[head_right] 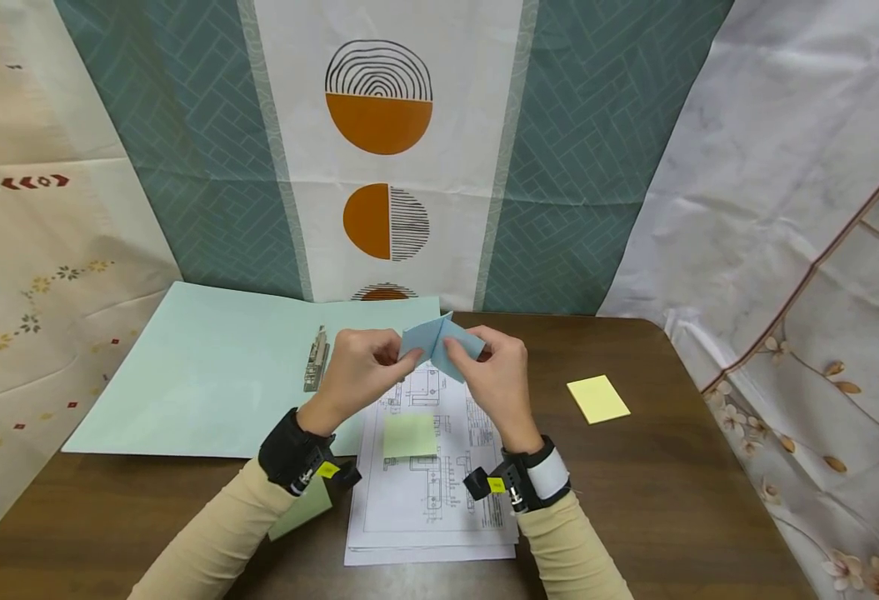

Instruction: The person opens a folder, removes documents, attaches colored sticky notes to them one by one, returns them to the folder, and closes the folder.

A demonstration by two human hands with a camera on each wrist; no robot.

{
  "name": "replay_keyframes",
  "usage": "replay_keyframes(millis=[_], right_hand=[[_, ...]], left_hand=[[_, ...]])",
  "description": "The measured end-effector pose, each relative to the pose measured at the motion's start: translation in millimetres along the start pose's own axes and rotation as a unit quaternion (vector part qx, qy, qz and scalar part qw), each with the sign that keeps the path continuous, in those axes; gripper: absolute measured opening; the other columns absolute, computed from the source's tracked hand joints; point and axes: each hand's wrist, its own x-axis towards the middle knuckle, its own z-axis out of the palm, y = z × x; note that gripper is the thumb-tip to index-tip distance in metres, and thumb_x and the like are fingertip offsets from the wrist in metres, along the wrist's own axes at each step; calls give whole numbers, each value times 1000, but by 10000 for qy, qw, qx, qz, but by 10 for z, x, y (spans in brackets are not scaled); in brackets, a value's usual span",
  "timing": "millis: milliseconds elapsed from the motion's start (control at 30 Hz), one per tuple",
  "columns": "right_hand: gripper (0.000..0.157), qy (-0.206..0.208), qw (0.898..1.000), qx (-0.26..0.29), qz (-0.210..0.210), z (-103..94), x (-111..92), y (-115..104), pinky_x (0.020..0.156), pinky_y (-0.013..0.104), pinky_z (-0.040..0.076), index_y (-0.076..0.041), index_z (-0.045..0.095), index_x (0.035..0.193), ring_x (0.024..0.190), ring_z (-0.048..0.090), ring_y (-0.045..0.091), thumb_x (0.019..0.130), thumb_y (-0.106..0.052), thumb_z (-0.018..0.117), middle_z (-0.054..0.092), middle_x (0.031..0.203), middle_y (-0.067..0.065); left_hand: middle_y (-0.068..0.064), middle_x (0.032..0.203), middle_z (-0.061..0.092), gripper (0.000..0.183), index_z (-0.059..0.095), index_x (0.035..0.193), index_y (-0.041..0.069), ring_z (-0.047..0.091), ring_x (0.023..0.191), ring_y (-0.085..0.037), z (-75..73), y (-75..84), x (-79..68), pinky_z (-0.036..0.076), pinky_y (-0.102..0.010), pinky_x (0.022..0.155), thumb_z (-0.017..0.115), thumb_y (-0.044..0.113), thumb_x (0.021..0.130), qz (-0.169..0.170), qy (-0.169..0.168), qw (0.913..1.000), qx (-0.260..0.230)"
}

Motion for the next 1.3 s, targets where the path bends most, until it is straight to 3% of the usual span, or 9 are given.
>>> replay_keyframes(millis=[133, 300, 433, 700, 1100, 1200, 1300], right_hand=[[9, 61, 10000, 23, -49, -33, 8, 3, 60, 19, 48, 7, 82, 100, 59, 56, 5, 99, -2, 83, 72, 79, 23], [12, 113, 9999, 109, -61, -56, 13, -14, 66, 14, 57, 11, 82, 102, 64, 66, -1, 97, 0, 84, 76, 85, 29], [13, 101, 9998, 158, -46, -61, 18, -27, 68, 14, 60, 11, 82, 103, 66, 71, -3, 97, 0, 85, 79, 89, 32], [14, 138, 9998, 108, -78, -85, 24, -23, 67, 14, 60, 12, 83, 104, 66, 71, -6, 97, -1, 85, 81, 92, 33], [17, 245, 9997, 29, 40, -124, 35, -27, 68, 13, 60, 12, 83, 108, 69, 72, -5, 97, -2, 85, 82, 98, 34], [17, 327, 9994, -53, 137, -161, 41, -7, 60, 13, 51, 10, 84, 108, 63, 65, -3, 98, -4, 85, 82, 97, 33], [14, 565, 9980, -145, 232, -229, 57, 20, 51, 17, 36, 9, 85, 106, 54, 51, 2, 98, -3, 85, 80, 90, 31]], left_hand=[[-8, 61, 67, 27, 69, 73, 6, 63, 53, -12, -73, -27, 21, 45, -22, 55, 82, -2, 95, -383, -105, 9974, -598], [-10, 63, 71, 28, 68, 73, 5, 73, 57, -15, -146, 4, 44, 52, -25, 56, 83, 0, 96, -676, -200, 9934, -907], [-9, 61, 68, 30, 66, 72, 5, 74, 57, -16, -164, 9, 43, 56, -27, 57, 83, -1, 96, -820, -226, 9915, -983], [-11, 64, 72, 28, 68, 74, 4, 75, 58, -20, -226, -7, 61, 46, -26, 51, 83, -1, 97, -894, -247, 9909, -973], [-11, 64, 72, 31, 66, 71, 5, 73, 57, -17, -282, -12, 82, 44, -25, 50, 84, 1, 97, -933, -45, 9918, -878], [-13, 66, 73, 31, 66, 72, 3, 74, 57, -17, -331, -43, 86, 46, -24, 50, 83, 1, 97, -1029, 72, 9901, -948], [-19, 72, 75, 27, 67, 75, -1, 74, 59, -12, -459, -82, 99, 52, -22, 55, 83, -1, 97, -1219, 403, 9867, -993]])
